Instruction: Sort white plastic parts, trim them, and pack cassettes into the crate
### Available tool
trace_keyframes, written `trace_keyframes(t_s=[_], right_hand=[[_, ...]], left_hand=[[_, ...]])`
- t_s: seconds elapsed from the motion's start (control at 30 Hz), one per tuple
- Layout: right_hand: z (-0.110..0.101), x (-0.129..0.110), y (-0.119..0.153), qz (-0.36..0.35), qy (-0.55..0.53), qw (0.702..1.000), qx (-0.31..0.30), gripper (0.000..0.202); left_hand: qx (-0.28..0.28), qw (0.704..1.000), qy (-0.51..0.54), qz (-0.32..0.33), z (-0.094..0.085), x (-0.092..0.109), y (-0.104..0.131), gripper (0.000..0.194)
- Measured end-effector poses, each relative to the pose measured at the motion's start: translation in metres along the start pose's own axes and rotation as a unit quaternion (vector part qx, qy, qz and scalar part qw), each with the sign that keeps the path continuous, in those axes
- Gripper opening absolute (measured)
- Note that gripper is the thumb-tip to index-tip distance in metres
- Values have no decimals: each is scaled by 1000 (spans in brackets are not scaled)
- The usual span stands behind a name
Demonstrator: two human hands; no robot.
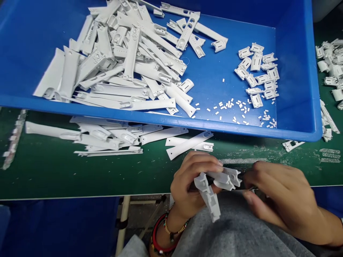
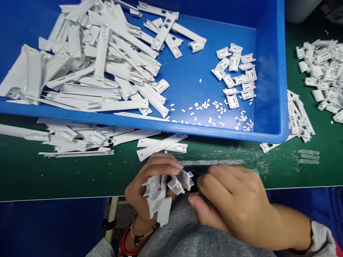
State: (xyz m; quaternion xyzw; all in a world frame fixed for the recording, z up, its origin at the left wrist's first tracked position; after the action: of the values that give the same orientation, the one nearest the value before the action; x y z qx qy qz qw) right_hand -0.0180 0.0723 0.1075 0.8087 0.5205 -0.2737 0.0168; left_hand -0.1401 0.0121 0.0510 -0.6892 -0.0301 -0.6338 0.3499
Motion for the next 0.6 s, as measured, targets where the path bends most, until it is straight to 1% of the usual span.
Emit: trace_keyframes(t_s=[0.13,0.23,0.37,0.47,0.5,0.6], right_hand=[[-11,4,-1,3,50,998,30,22],[-11,4,-1,-2,73,997,34,21],[-8,3,1,2,81,996,42,21],[-7,5,4,10,82,995,50,20],[-7,5,5,12,81,995,52,20],[-8,8,7,16,87,994,57,20]], left_hand=[[-4,1000,-11,9,1,2,-2,16],[-3,1000,-19,3,1,2,-3,17],[-4,1000,-23,0,0,2,-3,18],[-6,1000,-22,4,0,3,-3,22],[-5,1000,-21,4,0,3,-2,21],[2,1000,-25,3,0,1,-1,10]])
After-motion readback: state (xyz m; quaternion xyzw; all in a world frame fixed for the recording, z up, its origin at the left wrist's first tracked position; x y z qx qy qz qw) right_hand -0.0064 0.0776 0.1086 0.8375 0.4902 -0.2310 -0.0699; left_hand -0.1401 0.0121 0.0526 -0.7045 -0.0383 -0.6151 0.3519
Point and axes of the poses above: each hand's wrist, its own y-axis away from the middle knuckle, its own z-axis out of the palm, x = y × z, the point moved 8 cm from there along -y, towards the middle knuckle, and after that the axes turned 3 degrees about x, right-handed, at the moved point
